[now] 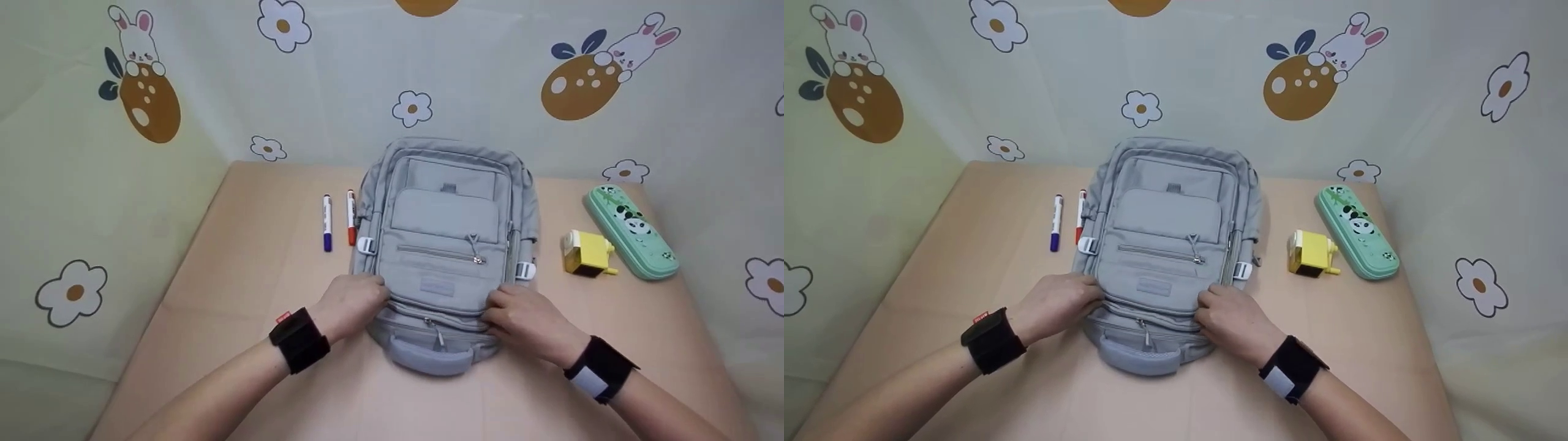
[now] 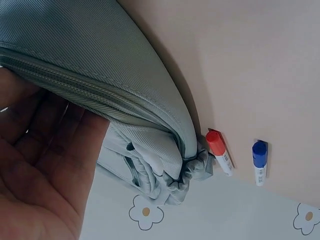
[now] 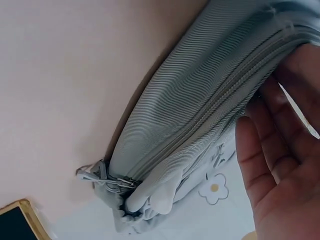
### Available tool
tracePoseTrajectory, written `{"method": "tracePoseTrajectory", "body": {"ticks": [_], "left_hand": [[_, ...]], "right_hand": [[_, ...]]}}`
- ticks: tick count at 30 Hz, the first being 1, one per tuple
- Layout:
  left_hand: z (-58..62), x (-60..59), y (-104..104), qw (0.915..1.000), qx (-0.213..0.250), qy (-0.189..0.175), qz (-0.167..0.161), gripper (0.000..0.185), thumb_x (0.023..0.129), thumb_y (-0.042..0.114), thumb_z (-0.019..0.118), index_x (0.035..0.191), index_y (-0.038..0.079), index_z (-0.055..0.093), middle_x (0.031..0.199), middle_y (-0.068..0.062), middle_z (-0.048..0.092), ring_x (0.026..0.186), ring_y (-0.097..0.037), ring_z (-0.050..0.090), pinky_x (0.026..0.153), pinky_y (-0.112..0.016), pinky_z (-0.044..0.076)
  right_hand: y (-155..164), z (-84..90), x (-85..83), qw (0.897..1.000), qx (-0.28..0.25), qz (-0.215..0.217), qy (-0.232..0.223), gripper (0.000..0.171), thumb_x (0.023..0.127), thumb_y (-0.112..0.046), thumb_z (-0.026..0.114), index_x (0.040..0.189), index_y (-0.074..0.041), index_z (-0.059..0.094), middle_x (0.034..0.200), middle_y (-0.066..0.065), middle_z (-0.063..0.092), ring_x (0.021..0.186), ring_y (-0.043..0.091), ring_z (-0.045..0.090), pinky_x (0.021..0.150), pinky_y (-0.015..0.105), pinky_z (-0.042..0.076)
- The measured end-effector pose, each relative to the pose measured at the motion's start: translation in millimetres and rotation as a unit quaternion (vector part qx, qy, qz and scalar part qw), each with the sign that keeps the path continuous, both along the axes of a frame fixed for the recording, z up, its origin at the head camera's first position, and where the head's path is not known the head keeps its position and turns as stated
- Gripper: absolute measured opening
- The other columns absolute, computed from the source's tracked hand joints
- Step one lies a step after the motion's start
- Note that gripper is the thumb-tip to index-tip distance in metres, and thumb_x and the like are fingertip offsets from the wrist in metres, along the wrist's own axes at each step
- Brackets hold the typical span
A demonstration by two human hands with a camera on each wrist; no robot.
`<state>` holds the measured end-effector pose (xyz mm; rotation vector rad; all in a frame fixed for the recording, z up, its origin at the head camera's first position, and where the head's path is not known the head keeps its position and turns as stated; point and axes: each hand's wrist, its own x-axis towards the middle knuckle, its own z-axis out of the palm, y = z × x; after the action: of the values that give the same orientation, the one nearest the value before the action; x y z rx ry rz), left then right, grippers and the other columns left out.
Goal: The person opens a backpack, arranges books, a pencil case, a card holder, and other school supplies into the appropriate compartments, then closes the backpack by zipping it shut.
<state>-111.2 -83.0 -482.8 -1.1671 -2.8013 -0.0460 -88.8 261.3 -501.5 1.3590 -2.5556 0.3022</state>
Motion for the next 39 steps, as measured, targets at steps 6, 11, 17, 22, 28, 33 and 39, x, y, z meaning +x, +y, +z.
{"method": "tracePoseTrajectory", "body": {"ticks": [6, 11, 17, 22, 28, 33, 39], "left_hand": [[4.2, 4.4, 8, 0.9999, 0.007, -0.002, 0.010, 0.006, 0.089, 0.011, 0.072, 0.082, 0.012, 0.072, 0.074, 0.002, 0.063, 0.065, -0.016, 0.057, 0.053, -0.030, 0.049], [13.5, 13.9, 31, 0.9966, 0.044, -0.040, -0.056, 0.010, 0.096, 0.015, 0.066, 0.093, 0.016, 0.076, 0.079, 0.005, 0.062, 0.071, -0.012, 0.057, 0.060, -0.025, 0.048], [17.6, 19.6, 61, 0.9846, 0.011, -0.105, -0.139, 0.022, 0.091, 0.015, 0.069, 0.109, 0.021, 0.079, 0.087, 0.007, 0.058, 0.078, -0.011, 0.052, 0.063, -0.024, 0.043], [12.9, 21.5, 62, 0.9826, 0.018, -0.128, -0.133, 0.014, 0.093, 0.024, 0.071, 0.105, 0.020, 0.078, 0.089, 0.009, 0.059, 0.080, -0.010, 0.054, 0.068, -0.024, 0.046], [11.4, 22.0, 47, 0.9810, 0.088, -0.143, -0.097, 0.008, 0.098, 0.023, 0.068, 0.098, 0.017, 0.074, 0.092, 0.006, 0.064, 0.083, -0.010, 0.060, 0.076, -0.027, 0.051], [11.4, 22.3, 33, 0.9774, 0.128, -0.156, -0.062, 0.007, 0.093, 0.014, 0.069, 0.100, 0.014, 0.072, 0.091, 0.004, 0.070, 0.084, -0.013, 0.065, 0.077, -0.029, 0.054], [9.0, 25.0, 27, 0.9640, 0.166, -0.206, -0.025, 0.007, 0.094, 0.019, 0.071, 0.098, 0.013, 0.071, 0.089, 0.006, 0.069, 0.081, -0.010, 0.064, 0.075, -0.026, 0.053]], "right_hand": [[-6, -9.2, -3.6, 0.998, 0.024, 0.021, 0.060, 0.011, 0.082, -0.013, 0.081, 0.081, -0.010, 0.071, 0.084, -0.001, 0.058, 0.077, 0.019, 0.052, 0.066, 0.035, 0.047], [-5, -12.1, -3.2, 0.995, 0.050, 0.021, 0.078, 0.009, 0.081, -0.007, 0.077, 0.079, -0.008, 0.068, 0.085, 0.000, 0.058, 0.077, 0.019, 0.052, 0.065, 0.034, 0.049], [-6, -12.9, -2.0, 0.995, 0.066, 0.014, 0.078, 0.007, 0.084, -0.008, 0.076, 0.081, -0.009, 0.069, 0.085, 0.000, 0.059, 0.076, 0.019, 0.051, 0.065, 0.033, 0.048], [-6, -11.4, -1.0, 0.995, 0.059, 0.013, 0.074, 0.006, 0.085, -0.008, 0.073, 0.081, -0.008, 0.068, 0.087, 0.001, 0.058, 0.078, 0.020, 0.051, 0.065, 0.035, 0.047], [-3, -7.9, -1.7, 0.996, 0.047, 0.012, 0.078, 0.006, 0.087, -0.011, 0.073, 0.087, -0.007, 0.068, 0.091, 0.003, 0.059, 0.080, 0.020, 0.053, 0.067, 0.035, 0.049], [1, -8.9, -1.4, 0.997, 0.011, 0.009, 0.075, 0.006, 0.085, -0.009, 0.073, 0.089, -0.007, 0.068, 0.090, 0.003, 0.060, 0.077, 0.020, 0.055, 0.065, 0.035, 0.050], [0, -8.4, -0.5, 0.997, -0.014, 0.009, 0.081, 0.005, 0.084, -0.009, 0.073, 0.088, -0.008, 0.070, 0.090, 0.003, 0.062, 0.076, 0.020, 0.057, 0.065, 0.035, 0.051]]}}
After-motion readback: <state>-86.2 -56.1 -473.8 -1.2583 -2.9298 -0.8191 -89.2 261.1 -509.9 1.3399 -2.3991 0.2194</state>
